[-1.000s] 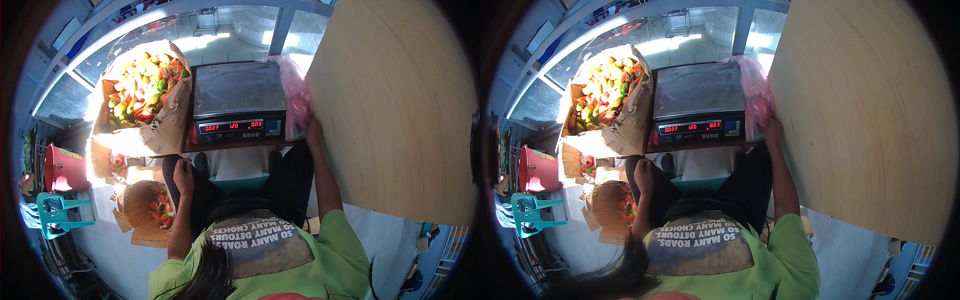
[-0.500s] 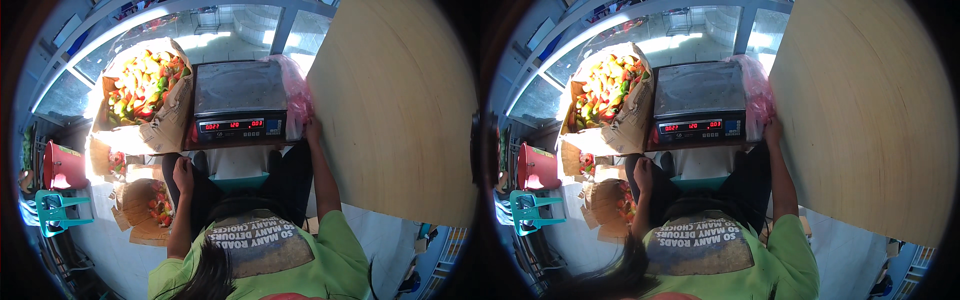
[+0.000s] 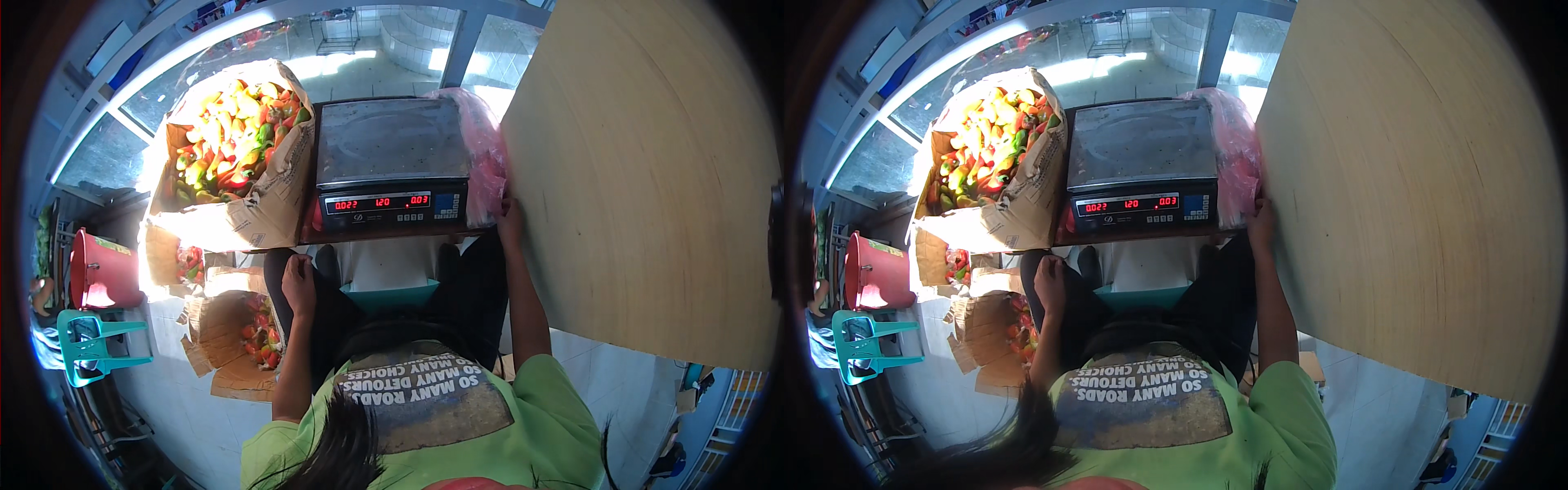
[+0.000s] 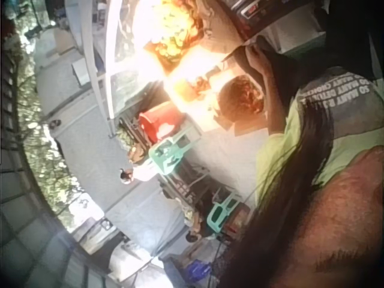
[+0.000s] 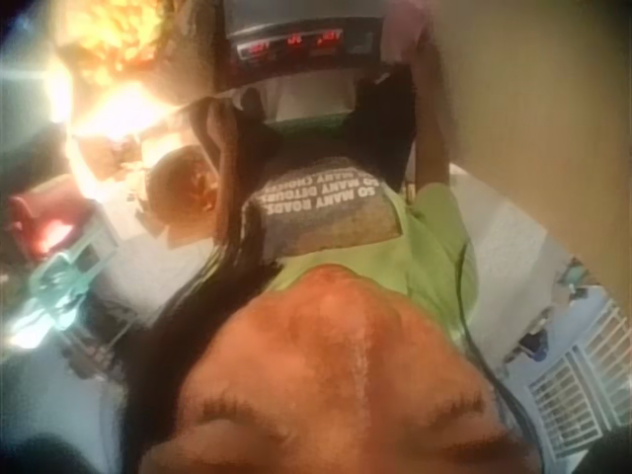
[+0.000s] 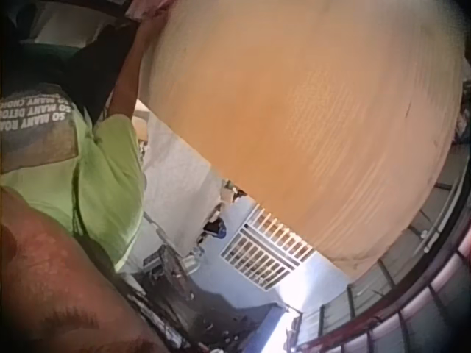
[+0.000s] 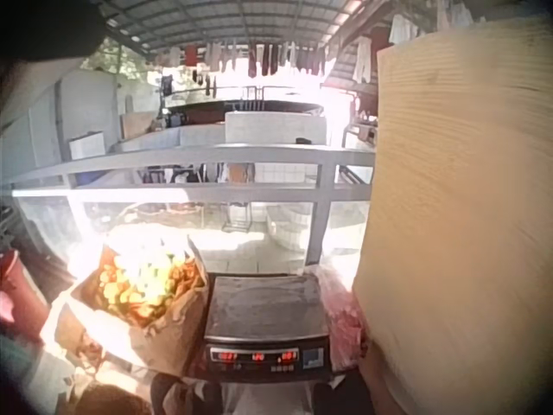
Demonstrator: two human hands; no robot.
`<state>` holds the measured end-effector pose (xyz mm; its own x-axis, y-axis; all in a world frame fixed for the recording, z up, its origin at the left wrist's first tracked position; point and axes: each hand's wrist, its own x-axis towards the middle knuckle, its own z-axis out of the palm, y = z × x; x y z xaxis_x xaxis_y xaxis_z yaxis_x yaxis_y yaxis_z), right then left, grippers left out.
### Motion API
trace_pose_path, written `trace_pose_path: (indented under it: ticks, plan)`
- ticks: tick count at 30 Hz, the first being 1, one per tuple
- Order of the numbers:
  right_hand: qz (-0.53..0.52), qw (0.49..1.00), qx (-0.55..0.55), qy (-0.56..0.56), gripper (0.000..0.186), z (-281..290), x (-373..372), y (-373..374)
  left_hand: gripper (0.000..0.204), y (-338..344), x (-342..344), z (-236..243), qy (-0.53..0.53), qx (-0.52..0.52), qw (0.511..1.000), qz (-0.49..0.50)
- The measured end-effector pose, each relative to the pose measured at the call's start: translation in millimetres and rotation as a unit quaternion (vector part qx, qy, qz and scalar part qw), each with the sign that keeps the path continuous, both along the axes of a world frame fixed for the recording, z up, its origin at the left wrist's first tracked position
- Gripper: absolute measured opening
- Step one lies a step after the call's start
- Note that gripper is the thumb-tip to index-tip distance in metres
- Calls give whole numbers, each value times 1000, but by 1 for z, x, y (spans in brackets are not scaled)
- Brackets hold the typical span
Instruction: The person picks up peppers from a large box, places them on a scale, puts them into a plastic bag, and ties the bag closed.
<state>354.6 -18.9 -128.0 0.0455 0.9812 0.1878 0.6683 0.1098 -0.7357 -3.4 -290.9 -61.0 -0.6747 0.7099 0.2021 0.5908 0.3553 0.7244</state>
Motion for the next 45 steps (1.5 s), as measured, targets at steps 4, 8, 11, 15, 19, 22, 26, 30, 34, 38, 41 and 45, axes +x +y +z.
trace_pose_path:
  ticks: [4,8,11,15,19,22,26,30,34,38,41,45]
  plan:
    - [25,999,-19,-20,28,-1,4,-1,9,-1,-2,-3,-2,4,1000,-7]
    - [8,997,-52,-53,32,-2,2,4,9,0,-1,-2,8,8,1000,-6]
    - [15,994,-47,-96,24,-8,2,4,9,-1,-1,-3,10,3,1000,-2]
    - [16,993,-26,-114,16,-10,2,4,9,0,0,0,11,2,1000,-1]
    - [13,996,-5,-84,18,-18,9,7,10,1,-1,0,3,-4,1000,-8]
    - [10,997,8,-78,18,-9,5,3,10,0,1,3,-2,-19,1000,1]
    - [12,995,73,-62,25,11,-1,-4,10,-1,-2,-2,10,-6,1000,-7]
    - [2,996,38,-83,30,30,-9,-7,10,0,-2,-2,4,-12,1000,-4]
    - [-24,992,87,-92,19,47,-19,-9,10,0,-1,-4,10,-13,1000,5]
    - [-21,991,65,-118,22,50,-18,-9,9,-1,-1,-4,3,-5,1000,5]
    - [-2,991,66,-120,24,47,-16,-6,9,0,0,-1,1,-15,1000,6]
    - [9,985,30,-171,23,55,-19,-8,9,-2,-2,-4,2,-8,1000,2]
